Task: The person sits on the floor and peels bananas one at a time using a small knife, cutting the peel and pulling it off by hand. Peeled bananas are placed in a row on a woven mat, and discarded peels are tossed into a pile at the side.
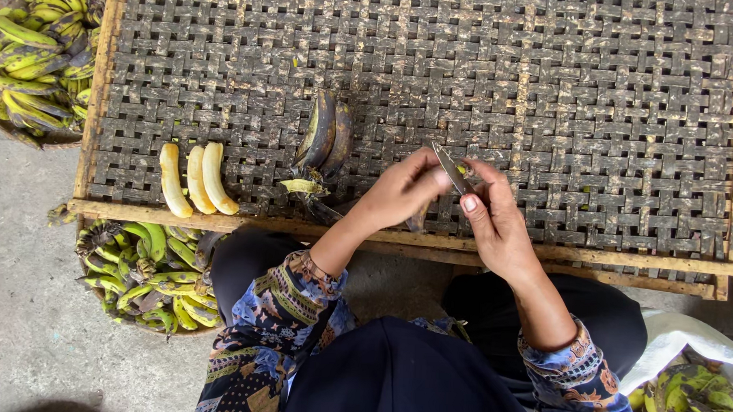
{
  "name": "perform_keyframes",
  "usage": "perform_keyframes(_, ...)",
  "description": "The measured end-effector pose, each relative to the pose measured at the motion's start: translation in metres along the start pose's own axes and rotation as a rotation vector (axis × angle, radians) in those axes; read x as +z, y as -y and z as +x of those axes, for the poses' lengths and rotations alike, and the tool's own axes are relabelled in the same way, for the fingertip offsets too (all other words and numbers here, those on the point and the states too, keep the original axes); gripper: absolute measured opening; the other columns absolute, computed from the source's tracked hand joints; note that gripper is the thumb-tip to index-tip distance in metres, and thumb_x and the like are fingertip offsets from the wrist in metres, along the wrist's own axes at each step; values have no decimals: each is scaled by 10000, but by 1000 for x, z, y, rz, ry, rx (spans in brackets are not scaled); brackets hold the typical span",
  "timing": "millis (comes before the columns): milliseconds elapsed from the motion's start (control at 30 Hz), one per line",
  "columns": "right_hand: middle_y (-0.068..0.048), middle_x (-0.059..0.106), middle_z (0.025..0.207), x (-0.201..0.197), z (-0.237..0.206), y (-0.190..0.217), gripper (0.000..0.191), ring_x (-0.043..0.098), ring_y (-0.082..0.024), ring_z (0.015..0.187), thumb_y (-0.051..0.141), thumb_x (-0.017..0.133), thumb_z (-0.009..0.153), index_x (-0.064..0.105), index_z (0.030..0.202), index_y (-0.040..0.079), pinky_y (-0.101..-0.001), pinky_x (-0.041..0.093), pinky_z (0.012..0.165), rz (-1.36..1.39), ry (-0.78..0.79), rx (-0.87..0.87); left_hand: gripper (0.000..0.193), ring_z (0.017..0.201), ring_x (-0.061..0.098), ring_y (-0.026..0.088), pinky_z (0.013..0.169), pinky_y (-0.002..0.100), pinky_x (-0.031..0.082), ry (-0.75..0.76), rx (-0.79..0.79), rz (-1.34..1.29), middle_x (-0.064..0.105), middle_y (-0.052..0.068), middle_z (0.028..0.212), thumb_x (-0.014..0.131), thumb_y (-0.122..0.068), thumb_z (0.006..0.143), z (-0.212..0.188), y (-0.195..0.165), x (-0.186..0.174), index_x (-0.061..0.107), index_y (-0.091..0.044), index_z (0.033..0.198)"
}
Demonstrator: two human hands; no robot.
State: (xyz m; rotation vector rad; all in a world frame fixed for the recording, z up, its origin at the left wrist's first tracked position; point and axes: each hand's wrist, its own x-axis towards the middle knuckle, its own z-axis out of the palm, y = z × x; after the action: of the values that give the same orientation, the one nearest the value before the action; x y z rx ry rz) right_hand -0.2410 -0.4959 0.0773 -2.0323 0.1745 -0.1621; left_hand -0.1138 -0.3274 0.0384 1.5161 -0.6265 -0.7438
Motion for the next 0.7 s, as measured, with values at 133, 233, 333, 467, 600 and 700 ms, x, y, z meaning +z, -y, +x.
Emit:
perform_keyframes(133,-61,575,1036,2,0,4,465,561,-140,891,238,539,1099,431,1519,72,-296,500,834,12,-20,-40,540,853,715,299,694,380,587,-280,472,595,656,131,1047,820,-302,850,-7,-4,7,601,-20,1255)
perform_keyframes(233,-120,617,1042,9,-1,11,463,619,-231,847,252,553,1096,426,1498,60,-359,521,783,-167,-63,-117,498,801,730,280,670,370,595,-394,419,876,678,71,1015,843,-271,808,-12,-1,13,620,-76,1209)
perform_keyframes(333,-156,662,947,18,-2,17,455,677,-327,784,287,574,1085,436,1456,64,-436,528,711,-431,-149,-134,462,772,725,293,653,390,594,-365,315,1010,667,95,1017,855,-265,801,-14,2,21,613,-62,1138)
perform_keyframes(467,-149,634,829,23,-3,16,450,658,-326,690,297,552,1080,417,1438,60,-458,522,657,-358,-124,-26,479,823,728,312,686,396,600,-363,312,921,678,112,1056,832,-216,836,-15,4,24,601,-46,1220)
perform_keyframes(600,-88,597,803,26,-3,10,371,593,-202,637,311,460,1120,417,1394,64,-353,495,576,-129,-85,52,516,1122,692,352,913,388,604,-412,472,873,655,142,1269,784,-84,839,-13,2,18,569,-58,1307)
perform_keyframes(700,-22,540,840,21,5,1,318,492,-97,681,363,429,1158,487,1317,94,-262,429,559,257,-4,119,493,1282,668,327,1037,369,615,-344,510,657,582,143,1464,721,7,878,-16,0,17,554,-86,1333)
